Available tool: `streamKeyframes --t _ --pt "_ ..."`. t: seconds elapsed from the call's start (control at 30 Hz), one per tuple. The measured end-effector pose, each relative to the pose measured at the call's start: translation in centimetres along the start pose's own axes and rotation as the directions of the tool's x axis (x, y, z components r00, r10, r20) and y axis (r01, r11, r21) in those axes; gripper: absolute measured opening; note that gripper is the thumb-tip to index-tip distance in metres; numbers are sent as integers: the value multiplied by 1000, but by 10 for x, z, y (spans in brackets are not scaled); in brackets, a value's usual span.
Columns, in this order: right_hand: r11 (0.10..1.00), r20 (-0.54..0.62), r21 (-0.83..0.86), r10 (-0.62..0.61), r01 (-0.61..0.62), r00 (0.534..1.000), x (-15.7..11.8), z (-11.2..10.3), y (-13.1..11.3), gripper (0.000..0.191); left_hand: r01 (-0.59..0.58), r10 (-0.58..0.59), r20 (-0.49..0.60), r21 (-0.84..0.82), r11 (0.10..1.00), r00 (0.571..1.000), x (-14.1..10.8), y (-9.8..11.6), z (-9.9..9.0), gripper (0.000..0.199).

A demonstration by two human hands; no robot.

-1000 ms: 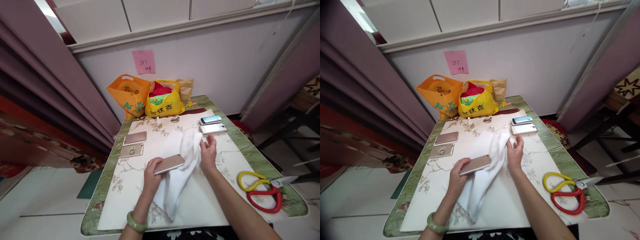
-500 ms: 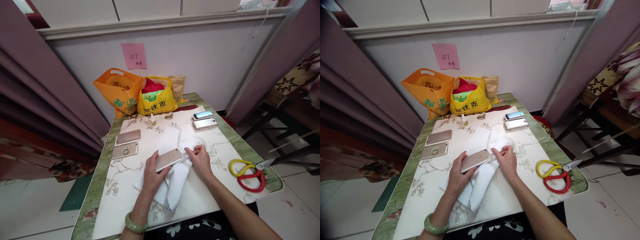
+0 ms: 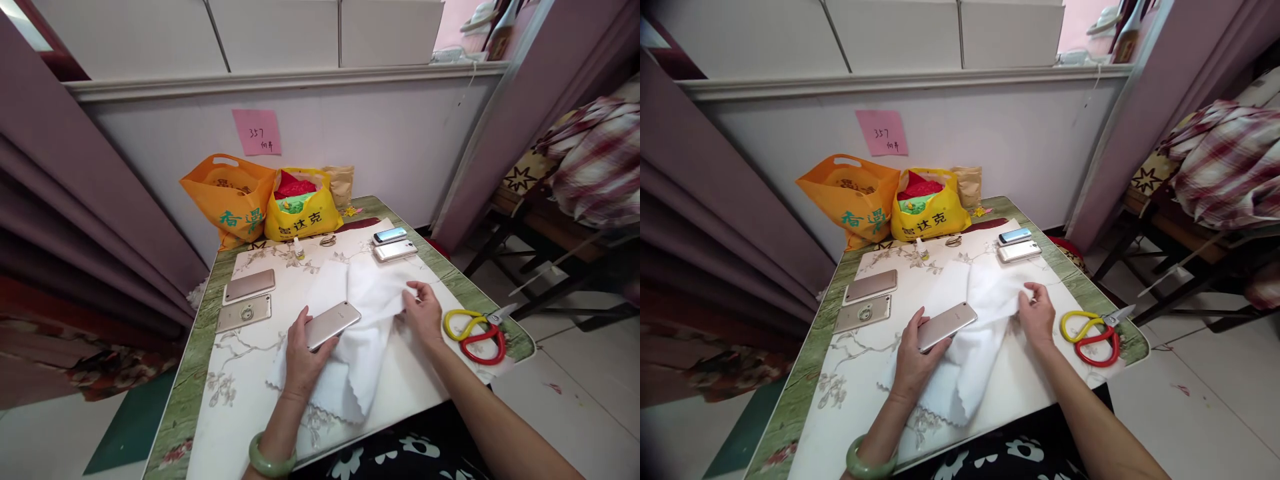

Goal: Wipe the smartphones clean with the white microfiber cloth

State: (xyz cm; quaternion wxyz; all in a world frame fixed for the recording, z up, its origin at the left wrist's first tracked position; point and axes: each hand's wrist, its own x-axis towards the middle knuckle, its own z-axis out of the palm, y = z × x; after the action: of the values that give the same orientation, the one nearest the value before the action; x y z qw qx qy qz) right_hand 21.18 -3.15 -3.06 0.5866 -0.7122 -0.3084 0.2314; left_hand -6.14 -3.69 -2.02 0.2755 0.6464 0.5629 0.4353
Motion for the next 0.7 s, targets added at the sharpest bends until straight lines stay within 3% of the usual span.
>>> streamKeyframes --t 0.13,0.37,0.47,0.57,0.7 --pt "968 -30 214 141 -132 989 18 -19 8 45 -61 59 24 54 997 998 0 -1 0 69" --pt "916 -151 344 270 -206 951 38 -37 10 54 -105 99 51 130 986 994 -1 -5 -1 68" --pt "896 -161 380 307 -229 938 41 -47 10 49 -105 100 46 125 987 994 -1 -6 0 67" --pt "874 -113 403 343 -272 933 33 -52 9 40 -116 110 47 134 984 993 0 -8 1 65" --pt "813 141 397 405 -427 903 14 -50 4 45 -111 105 38 225 968 994 5 -14 0 62"
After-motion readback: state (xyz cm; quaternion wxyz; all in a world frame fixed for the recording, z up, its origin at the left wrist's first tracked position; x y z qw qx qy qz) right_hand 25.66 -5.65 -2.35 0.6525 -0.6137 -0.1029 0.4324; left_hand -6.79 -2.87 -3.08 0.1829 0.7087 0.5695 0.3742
